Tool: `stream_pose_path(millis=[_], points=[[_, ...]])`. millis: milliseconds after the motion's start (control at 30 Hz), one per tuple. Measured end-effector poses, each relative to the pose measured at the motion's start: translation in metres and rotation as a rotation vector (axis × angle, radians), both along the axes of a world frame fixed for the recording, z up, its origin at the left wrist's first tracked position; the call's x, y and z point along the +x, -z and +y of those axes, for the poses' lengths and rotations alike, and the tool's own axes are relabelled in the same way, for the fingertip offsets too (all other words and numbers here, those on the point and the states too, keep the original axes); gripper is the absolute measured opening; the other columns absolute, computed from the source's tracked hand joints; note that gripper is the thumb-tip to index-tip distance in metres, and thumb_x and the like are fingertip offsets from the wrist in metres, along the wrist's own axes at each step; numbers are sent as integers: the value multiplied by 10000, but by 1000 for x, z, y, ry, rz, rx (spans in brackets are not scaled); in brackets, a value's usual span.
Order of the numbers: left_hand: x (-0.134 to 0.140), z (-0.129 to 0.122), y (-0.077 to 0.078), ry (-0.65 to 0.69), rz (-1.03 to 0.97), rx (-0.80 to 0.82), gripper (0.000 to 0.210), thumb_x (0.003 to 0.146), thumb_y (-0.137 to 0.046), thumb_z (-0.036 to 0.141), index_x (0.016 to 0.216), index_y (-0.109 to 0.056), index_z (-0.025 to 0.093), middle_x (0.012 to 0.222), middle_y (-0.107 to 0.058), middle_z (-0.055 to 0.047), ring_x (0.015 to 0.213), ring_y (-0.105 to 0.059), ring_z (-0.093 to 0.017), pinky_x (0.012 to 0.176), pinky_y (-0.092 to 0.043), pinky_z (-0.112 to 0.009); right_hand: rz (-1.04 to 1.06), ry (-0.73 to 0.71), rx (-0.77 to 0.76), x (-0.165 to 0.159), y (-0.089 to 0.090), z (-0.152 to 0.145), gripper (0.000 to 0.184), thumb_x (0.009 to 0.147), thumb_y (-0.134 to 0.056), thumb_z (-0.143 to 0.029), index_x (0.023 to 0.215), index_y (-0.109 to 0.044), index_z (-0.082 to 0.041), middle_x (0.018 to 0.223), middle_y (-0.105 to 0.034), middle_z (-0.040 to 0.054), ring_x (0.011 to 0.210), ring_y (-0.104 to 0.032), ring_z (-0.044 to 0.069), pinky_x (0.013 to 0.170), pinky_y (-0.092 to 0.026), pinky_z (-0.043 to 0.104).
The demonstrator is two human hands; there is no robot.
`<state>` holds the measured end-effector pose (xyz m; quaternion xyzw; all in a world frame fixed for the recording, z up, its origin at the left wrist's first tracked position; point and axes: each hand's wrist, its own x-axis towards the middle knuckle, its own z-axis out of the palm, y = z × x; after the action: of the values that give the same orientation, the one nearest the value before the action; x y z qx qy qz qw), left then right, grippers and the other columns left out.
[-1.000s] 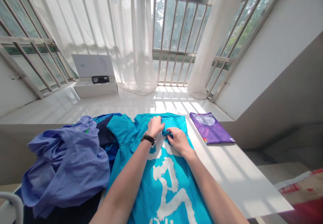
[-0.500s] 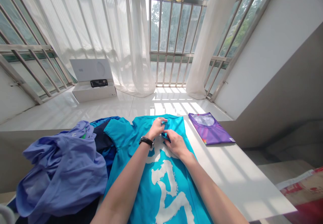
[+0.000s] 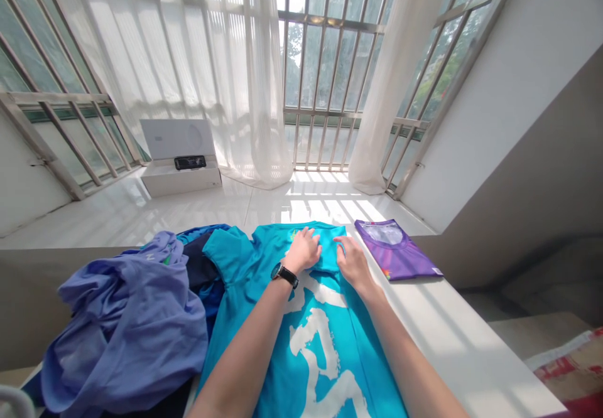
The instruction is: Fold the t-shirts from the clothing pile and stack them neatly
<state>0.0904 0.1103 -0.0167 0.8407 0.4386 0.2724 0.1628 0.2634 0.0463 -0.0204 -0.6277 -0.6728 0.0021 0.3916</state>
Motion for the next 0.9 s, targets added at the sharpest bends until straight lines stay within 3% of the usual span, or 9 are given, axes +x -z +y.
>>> stream_pose_path(millis=[100, 200, 333, 467, 567, 667, 767, 900], points=[[6, -12, 12, 9, 46, 13, 471, 903, -643, 234, 1370, -653, 294, 1528, -541, -57, 1483, -383, -370, 1271, -227, -550, -69, -18, -26, -17, 11, 16, 388, 976, -381, -280, 1228, -650, -158, 1268, -676, 187, 1228, -609, 308, 1073, -488, 486], [4, -15, 19, 16, 95, 1, 572, 895, -618, 201, 1448, -581, 345, 1576, -485, -8, 1508, -348, -342, 1295, -179, -498, -115, -7, -62, -29, 25, 31, 435, 981, -425, -362, 1296, -623, -136, 1383, -615, 213, 1367, -504, 357, 1144, -409, 563], [-5, -6, 11, 3, 111, -40, 562, 943, -526, 190, 1482, -528, 347, 1548, -523, -18, 1477, -412, -295, 1266, -273, -463, -136, 60, -135, -29, 42, 41, 479, 1006, -382, -391, 1359, -581, -135, 1435, -572, 227, 1406, -466, 382, 1126, -398, 627], [-16, 2, -23, -28, 117, -28, 565, 930, -535, 182, 1491, -512, 241, 1528, -533, -114, 1443, -451, -332, 1201, -377, -461, -177, 105, -209, -29, 50, 41, 531, 982, -468, -467, 1407, -552, -162, 1493, -529, 224, 1441, -420, 403, 1148, -330, 665], [-25, -1, -59, -58, 144, 68, 528, 965, -511, 228, 1491, -493, 181, 1576, -458, -162, 1484, -377, -358, 1226, -317, -477, -207, 110, -261, -31, 48, 40, 650, 952, -521, -542, 1445, -538, -119, 1524, -491, 258, 1467, -378, 438, 1173, -272, 659], [-43, -11, -88, -50, 189, 144, 499, 973, -553, 273, 1448, -525, 124, 1602, -401, -209, 1522, -284, -387, 1250, -230, -517, -276, 114, -355, -29, 40, 38, 748, 976, -450, -594, 1525, -460, -86, 1594, -397, 269, 1505, -314, 431, 1203, -221, 615], [-78, -18, -108, -98, 250, 113, 517, 929, -650, 280, 1415, -552, 132, 1606, -390, -217, 1531, -249, -409, 1247, -182, -556, -383, 148, -479, -18, 29, 38, 777, 996, -362, -630, 1590, -364, -129, 1660, -311, 208, 1540, -255, 380, 1232, -188, 542], [-137, -20, -122, -323, 386, 12, 506, 979, -584, 324, 1446, -513, 143, 1596, -394, -231, 1511, -299, -394, 1227, -203, -554, -457, 137, -542, 6, 21, 42, 771, 1005, -339, -621, 1612, -314, -147, 1677, -282, 191, 1549, -243, 359, 1235, -199, 497]])
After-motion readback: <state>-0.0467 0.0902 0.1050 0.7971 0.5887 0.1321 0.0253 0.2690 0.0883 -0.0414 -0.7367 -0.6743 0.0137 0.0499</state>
